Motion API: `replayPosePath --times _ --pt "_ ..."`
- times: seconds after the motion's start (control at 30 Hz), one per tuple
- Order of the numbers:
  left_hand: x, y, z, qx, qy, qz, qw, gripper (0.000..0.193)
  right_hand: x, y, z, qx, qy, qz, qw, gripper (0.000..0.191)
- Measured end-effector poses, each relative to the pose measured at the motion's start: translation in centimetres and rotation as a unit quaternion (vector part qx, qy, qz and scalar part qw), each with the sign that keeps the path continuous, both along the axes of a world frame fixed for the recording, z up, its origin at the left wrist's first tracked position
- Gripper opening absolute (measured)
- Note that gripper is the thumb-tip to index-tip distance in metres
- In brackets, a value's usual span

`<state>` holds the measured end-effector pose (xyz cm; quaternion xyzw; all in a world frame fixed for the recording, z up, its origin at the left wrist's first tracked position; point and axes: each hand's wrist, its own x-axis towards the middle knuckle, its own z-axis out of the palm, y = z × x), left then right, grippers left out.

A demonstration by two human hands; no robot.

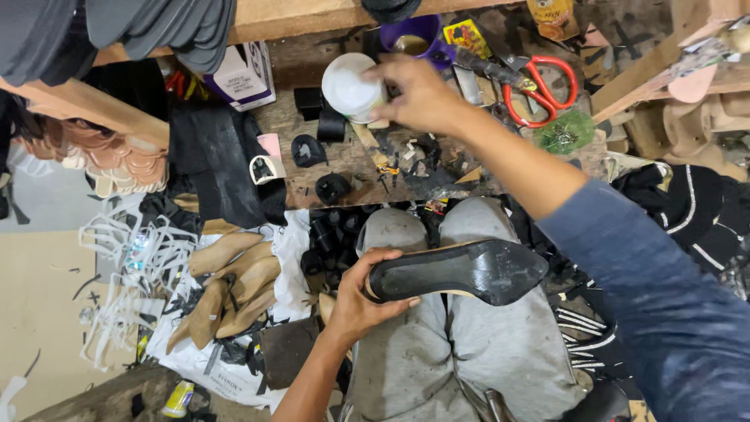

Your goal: The person sits cross-legged and uses a hammer and a curved metal tool to tap and press the sole and heel of a black high-heeled shoe mounted on a wooden shoe tree. The person repeatedly taps the heel and sole edges, flips the shoe, and continues hammering along the perimeter.

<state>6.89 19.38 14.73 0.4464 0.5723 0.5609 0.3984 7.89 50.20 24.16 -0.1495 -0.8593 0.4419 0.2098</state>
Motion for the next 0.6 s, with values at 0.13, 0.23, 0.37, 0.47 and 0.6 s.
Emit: replayPosePath --times 0.13,0.23,0.37,0.47,0.6 --pt "-0.2 -0.1 0.1 -0.027 0.001 0.004 1.000 0.067 2.6 1.6 0.1 0.032 -0.022 -0.077 0.996 0.022" --pt "-0.3 0.0 0.2 -0.015 0.012 0.000 1.000 0.068 4.4 1.6 -0.7 0.077 -0.058 -0.118 0.988 0.016" --pt "-0.3 0.2 0.2 0.001 0.027 -0.001 1.000 0.068 5.2 0.5 -2.4 0.205 -0.080 -0.096 0.971 0.011" --pt "-0.3 0.2 0.0 -0.011 0.020 -0.002 1.000 0.067 4.6 -0.1 -3.2 0.194 -0.069 -0.082 0.975 0.014" --pt "-0.3 -0.1 0.0 -0.024 0.019 0.001 1.000 0.068 3.5 -0.4 -3.3 0.172 -0.077 -0.089 0.978 0.013"
